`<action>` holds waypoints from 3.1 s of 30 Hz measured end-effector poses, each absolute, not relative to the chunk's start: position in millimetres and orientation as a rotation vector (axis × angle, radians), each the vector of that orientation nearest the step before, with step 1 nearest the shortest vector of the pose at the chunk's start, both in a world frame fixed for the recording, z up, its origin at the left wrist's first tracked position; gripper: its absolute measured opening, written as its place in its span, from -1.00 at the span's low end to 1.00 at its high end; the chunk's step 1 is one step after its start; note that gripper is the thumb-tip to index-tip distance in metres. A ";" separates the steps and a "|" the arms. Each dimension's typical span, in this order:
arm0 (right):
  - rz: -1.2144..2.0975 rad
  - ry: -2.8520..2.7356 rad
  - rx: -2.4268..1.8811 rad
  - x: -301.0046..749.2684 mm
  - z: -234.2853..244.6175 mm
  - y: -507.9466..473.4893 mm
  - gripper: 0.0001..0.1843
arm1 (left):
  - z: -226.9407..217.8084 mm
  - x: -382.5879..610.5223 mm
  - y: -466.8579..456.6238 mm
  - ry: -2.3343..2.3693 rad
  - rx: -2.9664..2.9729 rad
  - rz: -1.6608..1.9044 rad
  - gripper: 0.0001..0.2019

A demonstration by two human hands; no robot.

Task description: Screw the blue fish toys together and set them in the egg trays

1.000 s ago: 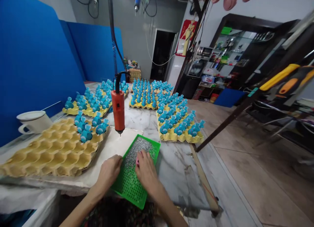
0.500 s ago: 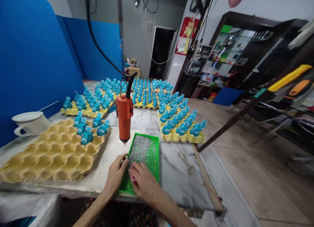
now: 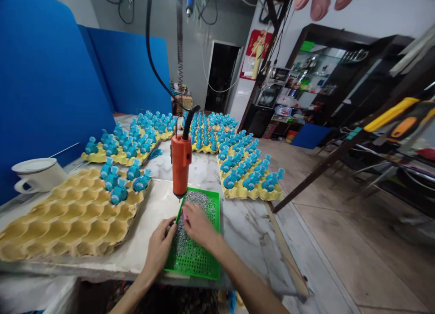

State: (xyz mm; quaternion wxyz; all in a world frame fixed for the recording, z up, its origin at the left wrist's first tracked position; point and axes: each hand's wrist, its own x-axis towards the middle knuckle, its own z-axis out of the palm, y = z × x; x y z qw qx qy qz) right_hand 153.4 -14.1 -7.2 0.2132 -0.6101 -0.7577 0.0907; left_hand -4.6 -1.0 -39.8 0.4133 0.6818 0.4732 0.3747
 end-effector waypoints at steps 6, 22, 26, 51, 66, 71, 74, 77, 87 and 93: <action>0.521 -2.151 -1.586 140.2 -13.1 -84.9 -0.57 | -47.5 -4.0 -0.1 1.148 1.682 0.973 -0.64; 0.181 -1.968 -1.719 161.5 -27.2 3.5 -0.57 | -44.5 -3.9 -1.1 1.170 1.716 0.953 -0.64; 0.039 -1.928 -1.682 154.0 -22.4 -26.6 -0.49 | -43.4 -3.8 -0.8 1.176 1.717 0.954 -0.63; 0.153 -1.799 -2.092 147.8 -6.3 -10.5 -0.76 | -51.0 -5.5 6.9 1.163 1.748 0.941 -0.59; 0.324 -1.975 -1.903 132.9 -4.1 -75.1 -0.71 | -43.1 -4.0 1.8 1.162 1.716 0.945 -0.63; 0.206 -1.872 -1.985 174.3 -9.1 -30.4 -0.63 | -43.9 -4.2 2.0 1.171 1.725 0.942 -0.61; 0.135 -1.837 -2.055 185.0 -6.7 -0.4 -0.61 | -44.6 -4.6 2.8 1.156 1.733 0.958 -0.61; 0.113 -1.859 -2.069 171.1 -3.2 8.8 -0.68 | -46.3 -5.0 4.1 1.161 1.719 0.956 -0.61; 0.258 -1.978 -1.880 112.6 -15.7 -73.7 -0.56 | -53.5 -5.5 6.6 1.155 1.649 0.969 -0.59; 0.433 -2.025 -1.775 139.1 -3.4 -98.2 -0.67 | -50.9 -5.8 5.8 1.169 1.677 0.956 -0.60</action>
